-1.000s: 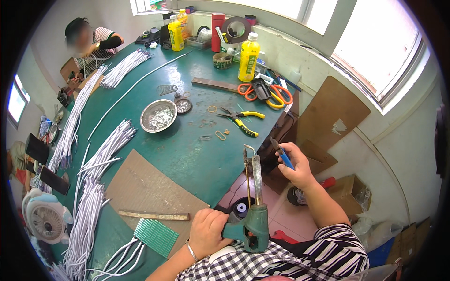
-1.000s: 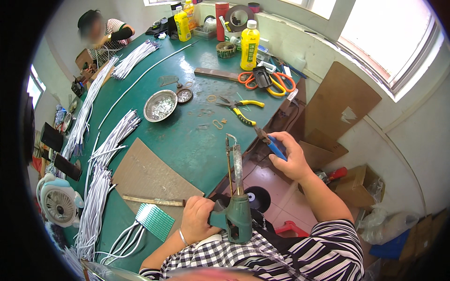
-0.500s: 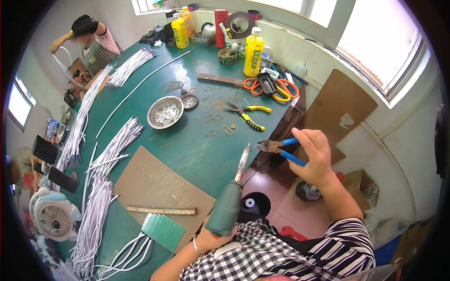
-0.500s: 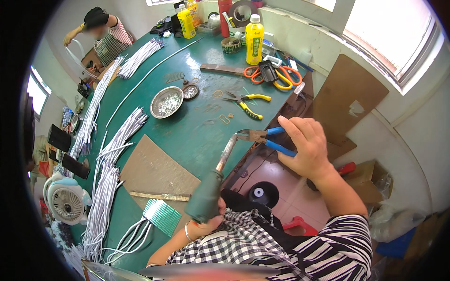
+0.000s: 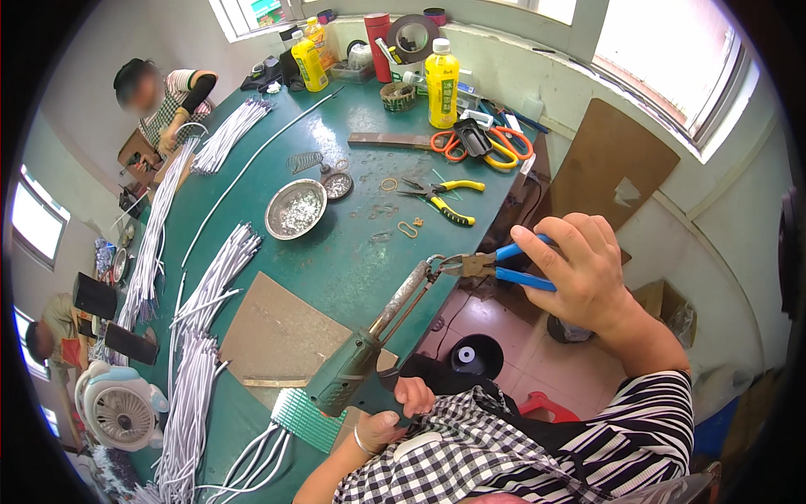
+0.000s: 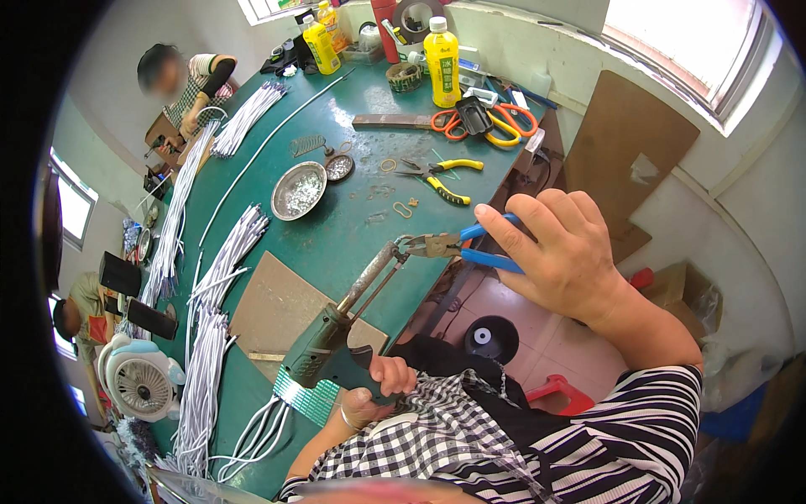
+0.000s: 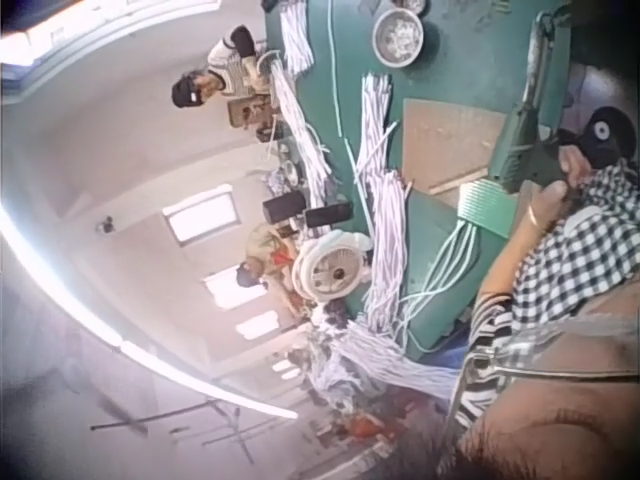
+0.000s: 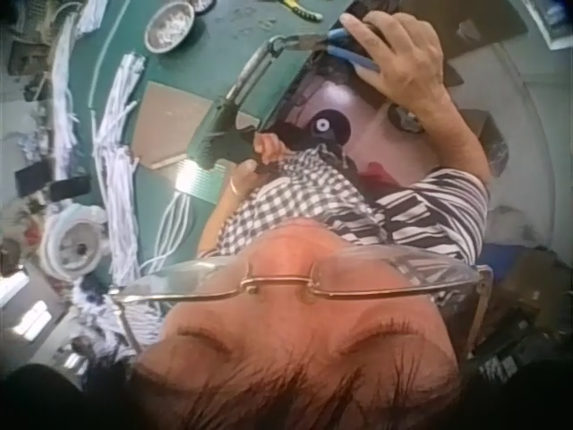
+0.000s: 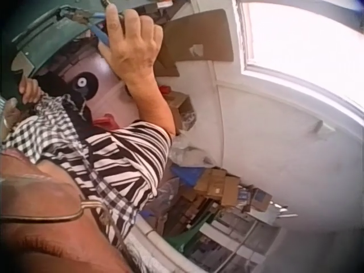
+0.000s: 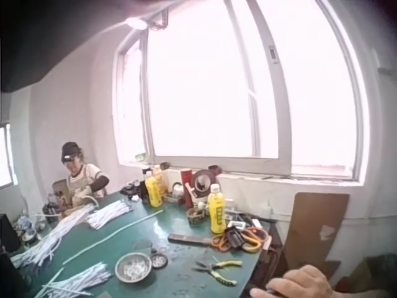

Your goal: The person solders multiple white wires to a green circuit board using a soldering iron and pliers.

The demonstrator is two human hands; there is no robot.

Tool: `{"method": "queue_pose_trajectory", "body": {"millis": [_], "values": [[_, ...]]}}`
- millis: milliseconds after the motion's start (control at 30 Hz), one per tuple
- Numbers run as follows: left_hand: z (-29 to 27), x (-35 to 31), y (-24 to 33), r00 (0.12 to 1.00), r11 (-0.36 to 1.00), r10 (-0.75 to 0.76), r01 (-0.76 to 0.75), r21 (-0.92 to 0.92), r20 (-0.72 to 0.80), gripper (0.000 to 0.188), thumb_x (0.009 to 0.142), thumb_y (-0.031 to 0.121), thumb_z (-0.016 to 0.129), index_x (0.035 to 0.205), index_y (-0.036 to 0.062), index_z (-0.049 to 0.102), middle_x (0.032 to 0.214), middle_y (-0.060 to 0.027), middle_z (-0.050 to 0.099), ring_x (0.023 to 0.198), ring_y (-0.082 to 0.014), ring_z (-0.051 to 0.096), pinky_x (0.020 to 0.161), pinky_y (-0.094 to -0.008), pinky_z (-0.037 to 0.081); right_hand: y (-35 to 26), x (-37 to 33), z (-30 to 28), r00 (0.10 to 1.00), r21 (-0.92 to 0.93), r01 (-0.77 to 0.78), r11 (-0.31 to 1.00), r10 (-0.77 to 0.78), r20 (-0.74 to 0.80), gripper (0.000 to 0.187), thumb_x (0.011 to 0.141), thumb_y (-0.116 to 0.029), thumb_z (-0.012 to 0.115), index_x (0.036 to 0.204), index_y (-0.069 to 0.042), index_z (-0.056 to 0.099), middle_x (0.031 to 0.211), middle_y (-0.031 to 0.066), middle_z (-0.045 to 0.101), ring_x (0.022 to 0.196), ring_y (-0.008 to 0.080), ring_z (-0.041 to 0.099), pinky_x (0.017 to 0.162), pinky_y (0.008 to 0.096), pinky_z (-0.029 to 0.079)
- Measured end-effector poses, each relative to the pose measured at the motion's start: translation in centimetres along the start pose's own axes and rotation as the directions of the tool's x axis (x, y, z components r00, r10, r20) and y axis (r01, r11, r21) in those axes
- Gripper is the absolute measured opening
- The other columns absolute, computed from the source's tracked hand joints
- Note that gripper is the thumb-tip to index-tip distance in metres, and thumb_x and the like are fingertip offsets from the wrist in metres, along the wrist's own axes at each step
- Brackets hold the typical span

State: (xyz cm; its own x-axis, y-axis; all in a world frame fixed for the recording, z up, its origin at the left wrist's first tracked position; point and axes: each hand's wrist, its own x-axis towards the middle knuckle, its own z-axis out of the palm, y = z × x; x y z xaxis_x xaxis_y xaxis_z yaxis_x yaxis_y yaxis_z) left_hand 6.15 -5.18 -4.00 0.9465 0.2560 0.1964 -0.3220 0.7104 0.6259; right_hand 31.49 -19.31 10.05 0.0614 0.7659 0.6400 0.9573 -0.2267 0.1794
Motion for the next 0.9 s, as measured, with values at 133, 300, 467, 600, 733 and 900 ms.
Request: {"method": "queue_pose_trajectory", "body": {"millis": [133,300,467,600,733,900], "values": [[0.2,-0.1,0.0,1.000,1.000,-0.011,0.011,0.002,-0.017,0.031,0.077,0.029,0.069,0.091,0.0118,0.047,0.072,-0.0020,0.047,0.073,-0.0196,0.044,0.072,-0.0365,0.039,0.1,-0.1,0.0,0.999,-0.004,-0.001,1.000,0.001,0.035,0.058,0.055,-0.019,0.075,0.111,-0.013,0.063,0.095,0.0035,0.052,0.081,0.0216,0.051,0.068,0.0358,0.040],[0.2,-0.1,0.0,1.000,1.000,-0.002,0.003,0.015,-0.021,0.032,0.077,0.029,0.068,0.090,0.0111,0.046,0.072,-0.0024,0.047,0.073,-0.0197,0.044,0.072,-0.0371,0.039,0.4,-0.1,-0.1,0.998,-0.008,-0.027,1.000,0.027,0.065,0.063,0.051,-0.015,0.075,0.113,-0.012,0.061,0.098,0.0047,0.053,0.085,0.0240,0.052,0.072,0.0377,0.041],[0.4,0.2,0.3,0.995,0.980,0.041,-0.023,0.200,-0.089,0.028,0.076,0.025,0.069,0.089,0.0114,0.049,0.070,-0.0022,0.047,0.070,-0.0186,0.045,0.069,-0.0366,0.039,0.5,-0.2,-0.2,0.959,0.286,-0.234,0.929,0.172,0.226,0.057,0.062,-0.017,0.074,0.117,-0.008,0.060,0.100,0.0080,0.055,0.089,0.0264,0.054,0.079,0.0378,0.043],[0.3,-0.1,0.5,0.994,0.919,0.054,-0.011,0.394,-0.097,0.026,0.077,0.022,0.067,0.090,0.0092,0.048,0.072,-0.0052,0.049,0.074,-0.0214,0.047,0.073,-0.0388,0.040,1.9,-2.0,0.9,0.614,0.594,-0.780,0.196,0.055,0.787,0.053,0.085,-0.033,0.064,0.129,-0.006,0.054,0.105,0.0082,0.061,0.094,0.0173,0.056,0.083,0.0313,0.045],[0.4,-0.2,0.8,0.996,0.910,0.046,-0.011,0.414,-0.074,0.027,0.077,0.022,0.067,0.090,0.0086,0.048,0.073,-0.0059,0.050,0.074,-0.0218,0.047,0.074,-0.0391,0.041,0.9,-2.3,1.3,0.516,0.514,-0.857,-0.040,-0.029,0.856,0.050,0.089,-0.032,0.058,0.131,-0.005,0.052,0.101,0.0060,0.061,0.088,0.0134,0.057,0.077,0.0292,0.048],[0.1,-0.4,2.0,0.996,0.835,0.023,0.030,0.549,-0.089,0.030,0.074,0.019,0.071,0.090,0.0088,0.047,0.074,-0.0062,0.051,0.074,-0.0220,0.048,0.075,-0.0389,0.041,2.2,-2.4,1.5,0.453,0.449,-0.889,-0.086,-0.027,0.891,0.051,0.090,-0.035,0.058,0.130,-0.004,0.052,0.101,0.0063,0.061,0.085,0.0133,0.058,0.073,0.0281,0.049]]}}
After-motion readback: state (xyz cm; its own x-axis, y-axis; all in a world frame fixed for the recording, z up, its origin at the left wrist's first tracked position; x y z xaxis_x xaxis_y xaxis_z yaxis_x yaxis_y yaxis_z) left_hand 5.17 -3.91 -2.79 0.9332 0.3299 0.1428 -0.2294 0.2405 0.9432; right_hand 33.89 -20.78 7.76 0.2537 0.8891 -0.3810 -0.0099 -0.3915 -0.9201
